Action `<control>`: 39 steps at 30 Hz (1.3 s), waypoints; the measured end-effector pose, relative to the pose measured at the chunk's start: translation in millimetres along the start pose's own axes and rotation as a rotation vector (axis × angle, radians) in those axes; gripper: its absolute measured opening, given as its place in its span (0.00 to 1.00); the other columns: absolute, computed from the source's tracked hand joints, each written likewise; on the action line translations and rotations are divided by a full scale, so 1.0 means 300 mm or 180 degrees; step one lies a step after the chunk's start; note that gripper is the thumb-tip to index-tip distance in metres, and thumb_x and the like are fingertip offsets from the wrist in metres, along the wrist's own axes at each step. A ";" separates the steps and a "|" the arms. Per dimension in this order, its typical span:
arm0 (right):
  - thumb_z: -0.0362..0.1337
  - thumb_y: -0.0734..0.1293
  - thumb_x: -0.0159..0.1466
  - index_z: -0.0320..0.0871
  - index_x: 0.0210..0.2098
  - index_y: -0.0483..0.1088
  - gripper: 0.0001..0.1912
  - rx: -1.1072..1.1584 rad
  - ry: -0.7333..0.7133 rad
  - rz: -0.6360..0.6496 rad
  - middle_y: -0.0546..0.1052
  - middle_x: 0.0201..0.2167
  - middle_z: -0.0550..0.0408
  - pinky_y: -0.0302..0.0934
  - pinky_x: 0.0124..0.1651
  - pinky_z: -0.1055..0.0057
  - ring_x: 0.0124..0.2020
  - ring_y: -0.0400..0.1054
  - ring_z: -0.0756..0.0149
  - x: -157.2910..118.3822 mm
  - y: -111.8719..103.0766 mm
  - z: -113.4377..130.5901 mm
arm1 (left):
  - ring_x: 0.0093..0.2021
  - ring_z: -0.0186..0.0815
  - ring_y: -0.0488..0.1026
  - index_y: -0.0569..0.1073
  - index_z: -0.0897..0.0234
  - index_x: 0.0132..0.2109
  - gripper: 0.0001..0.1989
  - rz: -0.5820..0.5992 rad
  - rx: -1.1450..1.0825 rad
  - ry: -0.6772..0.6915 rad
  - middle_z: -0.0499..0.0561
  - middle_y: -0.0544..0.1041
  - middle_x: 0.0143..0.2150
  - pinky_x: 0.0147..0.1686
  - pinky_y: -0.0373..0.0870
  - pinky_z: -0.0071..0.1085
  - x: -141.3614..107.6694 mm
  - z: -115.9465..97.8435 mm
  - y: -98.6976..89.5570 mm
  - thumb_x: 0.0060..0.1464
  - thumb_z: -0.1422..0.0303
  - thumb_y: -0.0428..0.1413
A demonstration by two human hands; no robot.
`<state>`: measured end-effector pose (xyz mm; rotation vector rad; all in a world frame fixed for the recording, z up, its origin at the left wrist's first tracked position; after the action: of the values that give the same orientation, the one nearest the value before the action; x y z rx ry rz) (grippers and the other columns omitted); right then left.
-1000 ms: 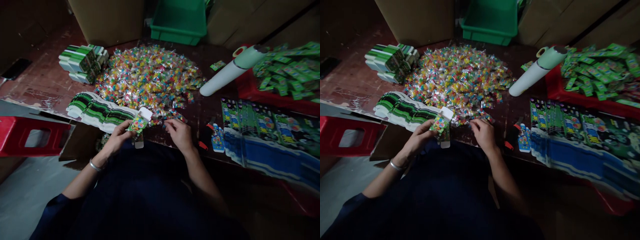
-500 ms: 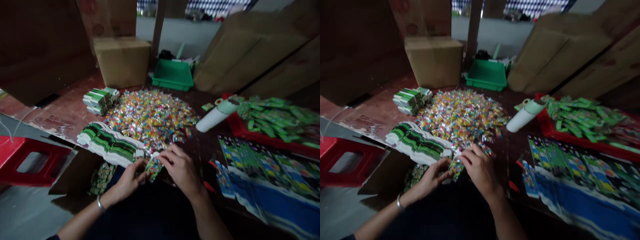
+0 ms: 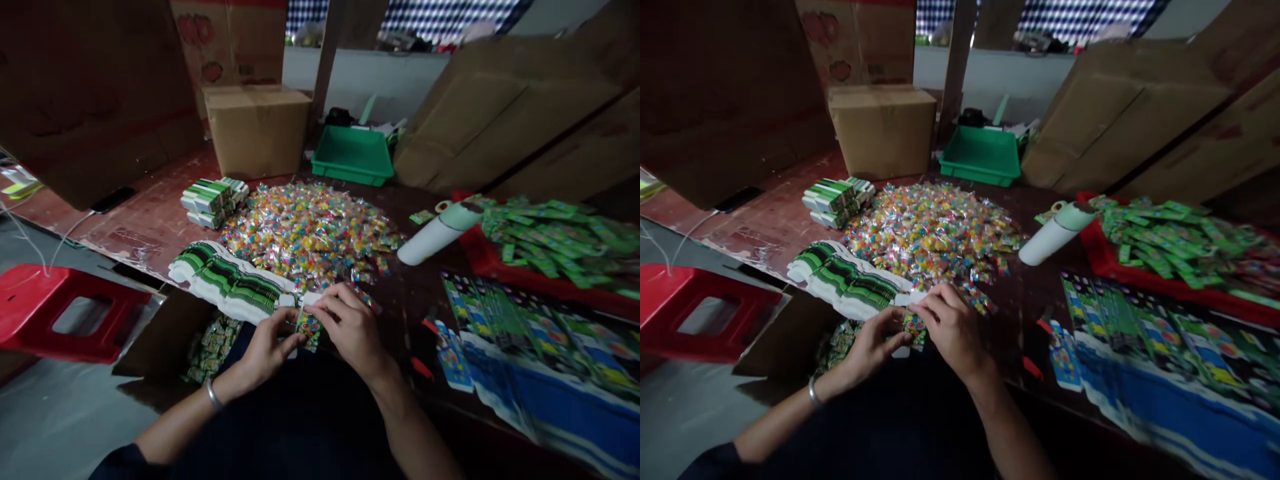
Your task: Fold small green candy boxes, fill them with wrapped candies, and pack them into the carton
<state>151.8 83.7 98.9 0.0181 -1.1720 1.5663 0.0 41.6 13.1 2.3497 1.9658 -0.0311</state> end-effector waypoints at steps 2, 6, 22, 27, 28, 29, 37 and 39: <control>0.41 0.68 0.72 0.47 0.32 0.77 0.13 0.0076 0.0054 0.0024 0.77 0.37 0.50 0.73 0.43 0.62 0.40 0.75 0.60 0.002 0.003 -0.007 | 0.41 0.38 0.77 0.73 0.62 0.50 0.17 -0.0056 -0.0099 -0.0032 0.53 0.78 0.45 0.43 0.74 0.31 0.001 -0.005 -0.003 0.60 0.58 0.65; 0.46 0.65 0.73 0.47 0.31 0.78 0.18 0.0309 0.0218 0.0186 0.78 0.49 0.46 0.73 0.52 0.57 0.50 0.76 0.55 -0.004 0.007 -0.033 | 0.39 0.34 0.74 0.68 0.57 0.61 0.27 -0.0118 -0.0342 -0.0014 0.51 0.74 0.46 0.39 0.74 0.30 0.004 -0.014 0.005 0.59 0.60 0.67; 0.42 0.69 0.69 0.47 0.38 0.74 0.07 0.1345 0.1192 -0.0662 0.82 0.45 0.48 0.74 0.49 0.62 0.48 0.79 0.56 -0.137 0.100 -0.089 | 0.28 0.22 0.66 0.68 0.60 0.48 0.29 0.0088 -0.1092 -0.0313 0.45 0.70 0.44 0.27 0.63 0.21 0.041 -0.040 0.017 0.45 0.62 0.75; 0.46 0.73 0.66 0.47 0.40 0.72 0.11 0.1892 0.1514 -0.0589 0.81 0.34 0.54 0.73 0.41 0.67 0.36 0.78 0.62 -0.105 0.113 -0.097 | 0.27 0.20 0.68 0.63 0.57 0.48 0.32 -0.0042 -0.1105 -0.0384 0.43 0.69 0.44 0.27 0.66 0.20 0.044 -0.036 -0.005 0.44 0.64 0.75; 0.47 0.73 0.66 0.46 0.36 0.73 0.12 0.1927 0.1551 -0.0447 0.80 0.33 0.54 0.73 0.40 0.68 0.35 0.77 0.63 -0.098 0.117 -0.099 | 0.28 0.21 0.69 0.63 0.58 0.48 0.30 -0.0073 -0.1003 -0.0348 0.44 0.69 0.45 0.28 0.68 0.20 0.042 -0.035 -0.011 0.46 0.65 0.74; 0.48 0.74 0.65 0.46 0.34 0.73 0.13 0.1969 0.1618 -0.0302 0.80 0.32 0.55 0.72 0.39 0.68 0.35 0.76 0.64 -0.092 0.121 -0.104 | 0.29 0.22 0.70 0.64 0.58 0.49 0.28 -0.0111 -0.0862 -0.0297 0.46 0.69 0.46 0.29 0.70 0.21 0.039 -0.035 -0.017 0.49 0.65 0.73; 0.44 0.78 0.58 0.43 0.29 0.77 0.12 0.2312 0.2153 0.0389 0.79 0.27 0.57 0.68 0.35 0.69 0.29 0.72 0.68 -0.092 0.135 -0.186 | 0.37 0.31 0.77 0.67 0.58 0.60 0.27 0.0250 -0.0324 -0.0285 0.51 0.71 0.49 0.37 0.80 0.28 0.018 -0.039 -0.030 0.56 0.72 0.66; 0.43 0.77 0.59 0.43 0.28 0.76 0.12 0.2252 0.2137 0.0386 0.78 0.26 0.58 0.66 0.34 0.70 0.28 0.70 0.68 -0.091 0.134 -0.187 | 0.38 0.32 0.77 0.68 0.57 0.64 0.29 0.0311 -0.0294 -0.0266 0.52 0.71 0.50 0.37 0.80 0.29 0.017 -0.037 -0.030 0.58 0.72 0.65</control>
<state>162.5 105.8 28.9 -0.1074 -0.0761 1.8212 -8.3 48.9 23.5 2.3423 1.7740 -0.0310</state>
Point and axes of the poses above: each hand's wrist, its own x-axis towards the middle knuckle, its own y-axis out of the palm, z = x × y, the point moved 6 cm from there along x, towards the middle knuckle
